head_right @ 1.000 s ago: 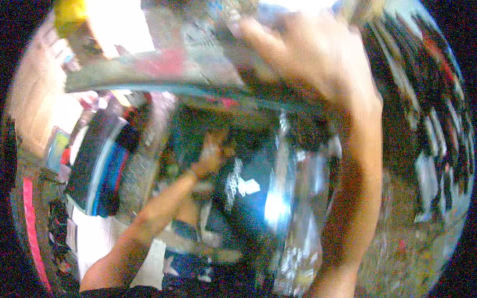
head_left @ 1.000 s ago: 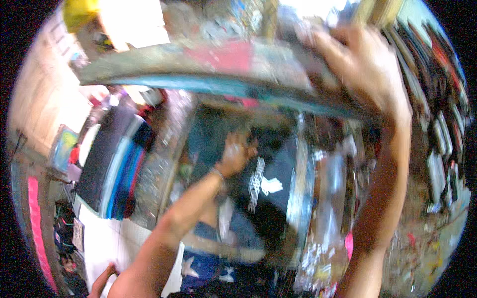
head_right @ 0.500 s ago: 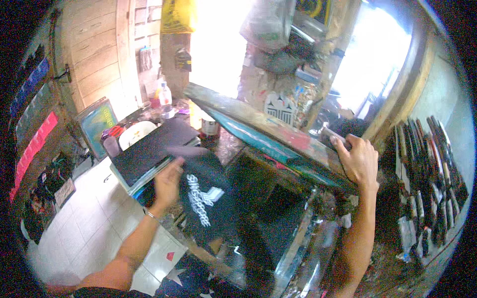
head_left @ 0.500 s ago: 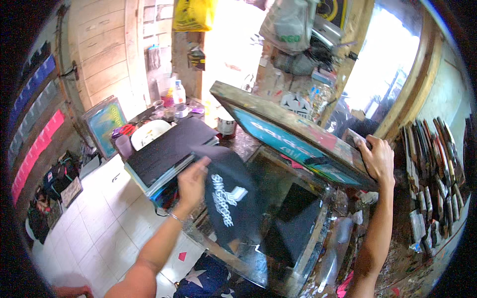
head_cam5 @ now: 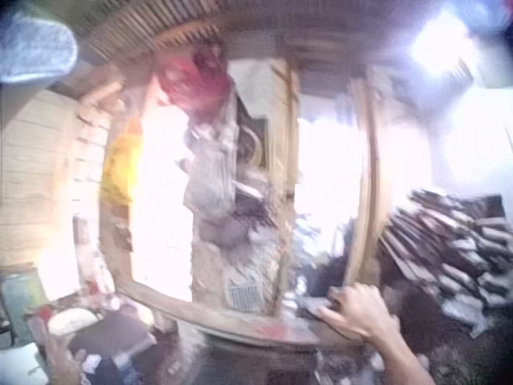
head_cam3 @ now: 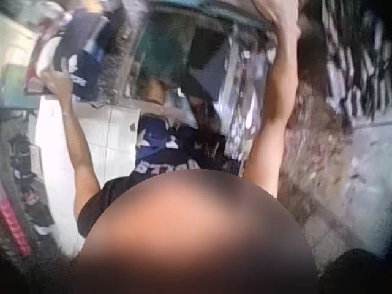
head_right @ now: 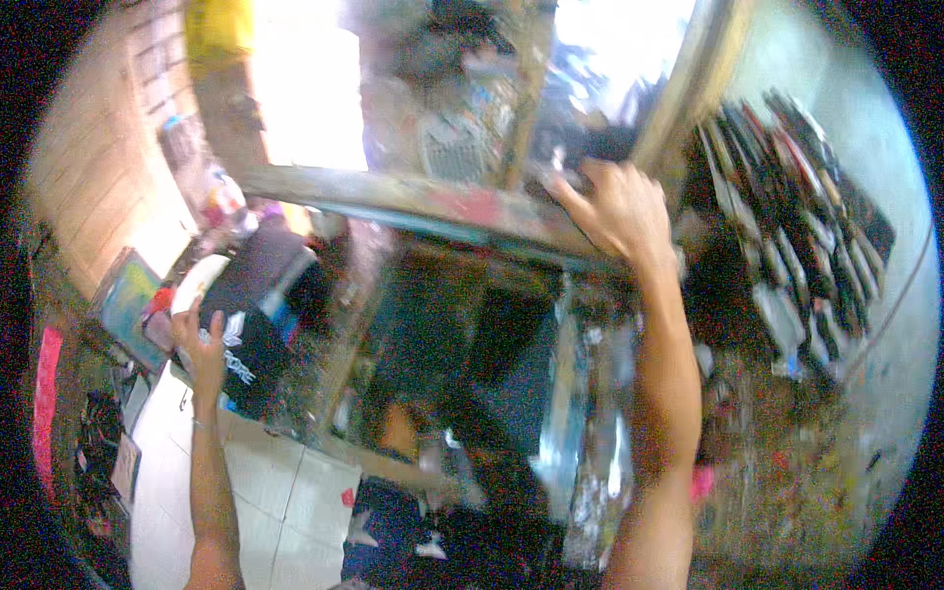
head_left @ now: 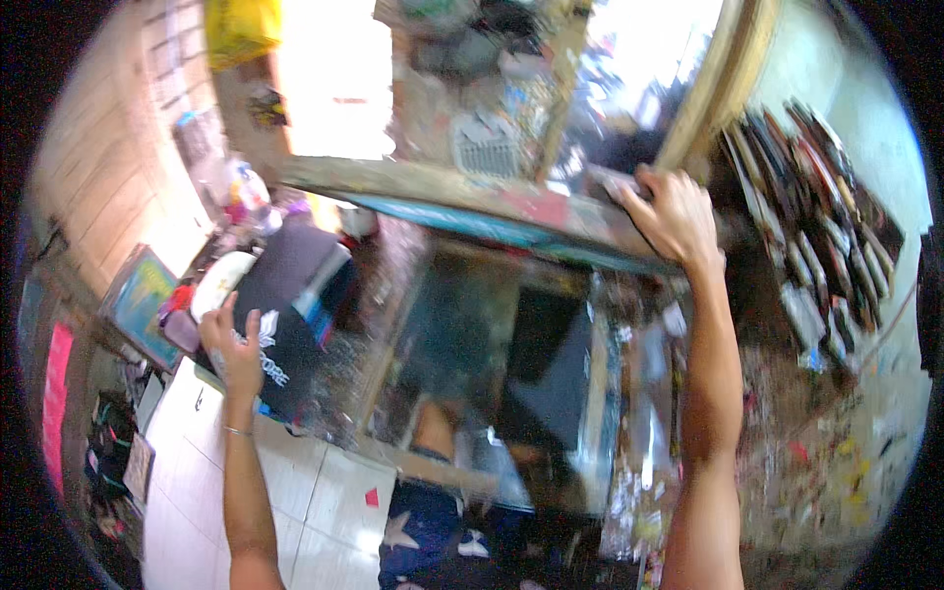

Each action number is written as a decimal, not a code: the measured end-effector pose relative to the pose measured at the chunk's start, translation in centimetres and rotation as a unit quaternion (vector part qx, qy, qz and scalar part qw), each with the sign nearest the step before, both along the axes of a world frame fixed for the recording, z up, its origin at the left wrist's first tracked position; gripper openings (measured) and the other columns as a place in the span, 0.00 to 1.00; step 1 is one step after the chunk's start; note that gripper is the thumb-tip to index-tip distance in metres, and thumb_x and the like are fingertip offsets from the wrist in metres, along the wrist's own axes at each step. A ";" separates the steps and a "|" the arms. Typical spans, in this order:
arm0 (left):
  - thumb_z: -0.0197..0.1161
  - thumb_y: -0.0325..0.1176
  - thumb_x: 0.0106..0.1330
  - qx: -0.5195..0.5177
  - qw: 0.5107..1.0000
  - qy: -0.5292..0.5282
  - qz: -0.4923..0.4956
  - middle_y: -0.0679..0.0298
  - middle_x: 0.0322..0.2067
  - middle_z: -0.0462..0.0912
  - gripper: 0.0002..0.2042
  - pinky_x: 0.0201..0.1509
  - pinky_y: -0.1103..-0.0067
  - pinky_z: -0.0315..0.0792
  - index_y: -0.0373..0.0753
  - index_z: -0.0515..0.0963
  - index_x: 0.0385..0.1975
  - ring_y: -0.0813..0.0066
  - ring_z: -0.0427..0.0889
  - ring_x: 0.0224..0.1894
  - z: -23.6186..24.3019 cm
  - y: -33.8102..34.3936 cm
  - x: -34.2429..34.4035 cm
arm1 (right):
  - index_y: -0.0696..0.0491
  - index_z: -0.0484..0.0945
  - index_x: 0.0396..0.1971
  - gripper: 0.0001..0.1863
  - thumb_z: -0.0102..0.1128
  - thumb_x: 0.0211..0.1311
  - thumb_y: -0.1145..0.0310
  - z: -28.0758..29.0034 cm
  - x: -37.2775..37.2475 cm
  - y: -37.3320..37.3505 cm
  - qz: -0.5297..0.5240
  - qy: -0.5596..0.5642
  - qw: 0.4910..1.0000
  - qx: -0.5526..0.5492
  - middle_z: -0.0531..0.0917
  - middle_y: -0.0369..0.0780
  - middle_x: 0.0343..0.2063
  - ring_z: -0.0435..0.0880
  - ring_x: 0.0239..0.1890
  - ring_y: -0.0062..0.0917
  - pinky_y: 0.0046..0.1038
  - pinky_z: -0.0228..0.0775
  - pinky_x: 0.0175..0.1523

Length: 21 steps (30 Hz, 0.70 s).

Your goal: The person performs screen printing on a black tote bag. They place the bag under a screen, pull a squeegee across the mesh to transfer white ink, lift the screen, and repeat the process on multiple bags. Finished printed bags are stacked on the table.

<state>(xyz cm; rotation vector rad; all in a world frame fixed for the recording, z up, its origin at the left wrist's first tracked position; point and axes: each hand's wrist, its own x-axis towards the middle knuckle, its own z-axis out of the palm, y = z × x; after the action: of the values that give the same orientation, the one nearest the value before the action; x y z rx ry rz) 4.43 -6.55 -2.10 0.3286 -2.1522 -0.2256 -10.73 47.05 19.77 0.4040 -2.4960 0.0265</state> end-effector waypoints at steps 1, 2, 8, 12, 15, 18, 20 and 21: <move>0.69 0.41 0.64 -0.001 0.996 -0.012 -0.090 0.54 0.43 0.73 0.25 0.57 0.64 0.66 0.37 0.77 0.58 0.55 0.71 0.47 -0.4 4.3 -0.5 | 0.57 0.80 0.28 0.32 0.53 0.65 0.38 -0.4 0.2 0.3 0.006 -0.011 1.000 -0.002 0.82 0.56 0.27 0.82 0.37 0.53 0.50 0.71 0.43; 0.69 0.42 0.63 0.047 0.970 -0.090 -0.220 0.54 0.49 0.75 0.26 0.60 0.64 0.66 0.36 0.76 0.59 0.54 0.72 0.51 -1.6 8.8 -1.2 | 0.57 0.80 0.27 0.32 0.53 0.65 0.38 -0.8 0.2 0.2 0.022 0.022 1.000 0.004 0.82 0.55 0.24 0.82 0.34 0.53 0.50 0.72 0.41; 0.68 0.58 0.59 -0.028 0.782 -0.320 -0.533 0.54 0.74 0.59 0.45 0.79 0.59 0.48 0.37 0.61 0.72 0.55 0.56 0.76 -10.4 26.1 -7.0 | 0.55 0.87 0.30 0.36 0.53 0.62 0.32 -0.3 1.3 -0.5 0.022 0.008 0.999 -0.024 0.86 0.52 0.28 0.87 0.34 0.49 0.46 0.79 0.42; 0.64 0.67 0.57 -0.140 0.757 -0.367 -0.523 0.60 0.76 0.55 0.51 0.80 0.57 0.40 0.40 0.56 0.75 0.59 0.51 0.78 -13.1 27.7 -9.1 | 0.62 0.85 0.25 0.36 0.50 0.66 0.39 1.8 1.4 -0.9 -0.052 -0.154 0.986 -0.026 0.85 0.53 0.23 0.87 0.27 0.41 0.44 0.81 0.39; 0.61 0.70 0.56 -0.171 0.746 -0.390 -0.513 0.63 0.77 0.53 0.52 0.80 0.55 0.37 0.41 0.55 0.75 0.61 0.49 0.79 -13.5 27.4 -9.4 | 0.65 0.84 0.22 0.36 0.53 0.63 0.40 2.2 1.3 -0.5 0.021 -0.095 0.994 -0.056 0.85 0.56 0.23 0.87 0.30 0.47 0.44 0.81 0.43; 0.62 0.70 0.56 -0.180 0.742 -0.404 -0.505 0.63 0.77 0.53 0.52 0.80 0.54 0.36 0.42 0.55 0.75 0.61 0.49 0.79 -13.6 27.4 -9.3 | 0.67 0.84 0.23 0.35 0.54 0.62 0.42 2.3 1.6 -0.3 0.029 -0.122 0.987 -0.101 0.85 0.58 0.24 0.87 0.32 0.50 0.44 0.80 0.45; 0.62 0.69 0.56 -0.175 0.745 -0.400 -0.505 0.63 0.77 0.52 0.52 0.80 0.54 0.35 0.42 0.54 0.76 0.61 0.48 0.79 -13.6 27.6 -9.4 | 0.67 0.84 0.23 0.36 0.54 0.63 0.42 2.3 1.8 -0.2 0.062 -0.084 0.991 -0.088 0.85 0.58 0.24 0.87 0.31 0.49 0.43 0.81 0.46; 0.62 0.69 0.56 -0.172 0.735 -0.420 -0.503 0.63 0.77 0.52 0.52 0.80 0.54 0.35 0.42 0.54 0.76 0.62 0.48 0.79 -13.5 27.6 -9.4 | 0.67 0.83 0.22 0.36 0.53 0.63 0.42 2.4 1.7 -0.2 0.077 -0.064 0.992 -0.080 0.84 0.57 0.24 0.87 0.31 0.49 0.43 0.81 0.46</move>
<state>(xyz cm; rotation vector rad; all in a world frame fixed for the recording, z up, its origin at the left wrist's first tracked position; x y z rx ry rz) -4.94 21.05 -15.65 -1.2419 -2.9862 -0.2965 -9.04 46.81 22.18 0.5423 -2.5589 0.3221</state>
